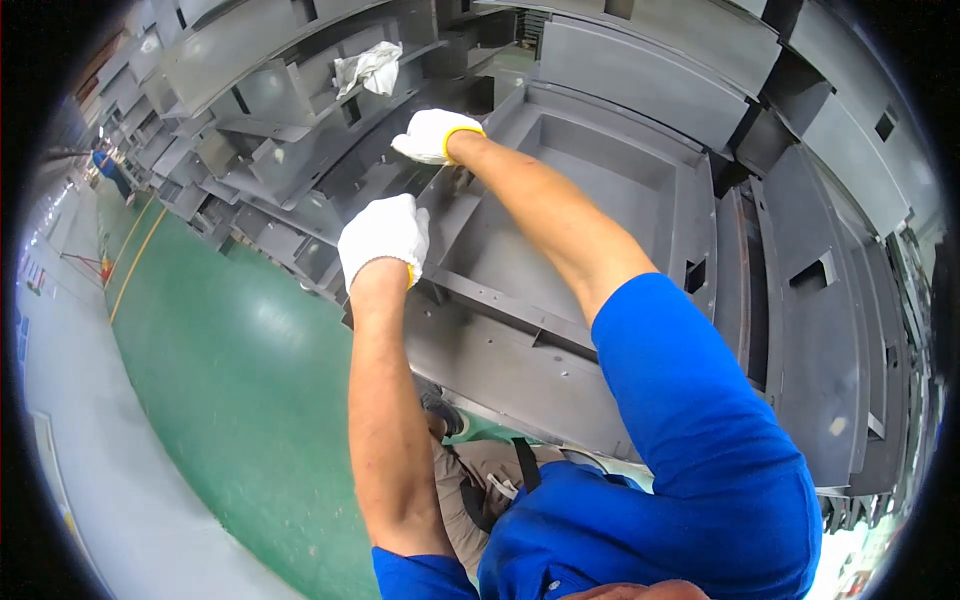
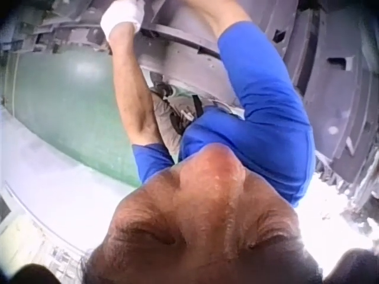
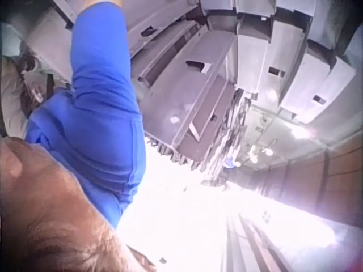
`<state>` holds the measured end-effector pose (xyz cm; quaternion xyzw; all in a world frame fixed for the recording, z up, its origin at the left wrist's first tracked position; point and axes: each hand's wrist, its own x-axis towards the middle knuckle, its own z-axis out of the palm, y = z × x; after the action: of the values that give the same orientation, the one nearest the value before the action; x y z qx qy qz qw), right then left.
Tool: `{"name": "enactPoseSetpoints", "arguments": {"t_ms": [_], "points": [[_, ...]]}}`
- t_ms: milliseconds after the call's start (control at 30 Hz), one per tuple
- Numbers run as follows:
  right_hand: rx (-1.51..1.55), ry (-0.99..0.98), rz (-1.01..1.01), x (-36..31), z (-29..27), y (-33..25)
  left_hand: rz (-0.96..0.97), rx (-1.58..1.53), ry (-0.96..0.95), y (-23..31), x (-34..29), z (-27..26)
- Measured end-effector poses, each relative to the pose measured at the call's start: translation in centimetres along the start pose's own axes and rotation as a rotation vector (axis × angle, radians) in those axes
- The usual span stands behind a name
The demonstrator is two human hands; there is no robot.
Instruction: The person wipes down large fabricated metal components stacked on pallets, using gloved hands to clean the surfaces.
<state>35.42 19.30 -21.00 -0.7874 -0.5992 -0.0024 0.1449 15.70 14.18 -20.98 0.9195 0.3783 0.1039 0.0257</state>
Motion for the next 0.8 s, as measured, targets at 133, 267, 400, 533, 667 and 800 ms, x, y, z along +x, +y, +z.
{"name": "enactPoseSetpoints", "arguments": {"t_ms": [133,267,400,533,667,800], "points": [[-0.012,-0.107,0.037,0.0,-0.2,-0.6,0.021,-0.018,0.030,-0.5,-0.2,0.2],[-0.032,-0.133,0.045,0.1,-0.1,-0.4,0.032,-0.035,0.067,-0.2,-0.3,0.5],[-0.043,-0.122,0.045,0.3,0.0,-0.1,0.064,-0.007,0.108,-0.2,-0.4,0.5],[-0.031,-0.142,0.071,0.4,0.2,-0.4,0.068,-0.006,0.103,-0.3,-0.2,0.5],[-0.042,-0.172,0.061,0.5,0.2,-0.3,0.065,-0.010,0.110,-0.3,-0.2,0.6],[-0.065,-0.168,0.023,0.6,0.4,0.0,0.048,-0.045,0.053,-0.2,-0.3,0.6]]}}
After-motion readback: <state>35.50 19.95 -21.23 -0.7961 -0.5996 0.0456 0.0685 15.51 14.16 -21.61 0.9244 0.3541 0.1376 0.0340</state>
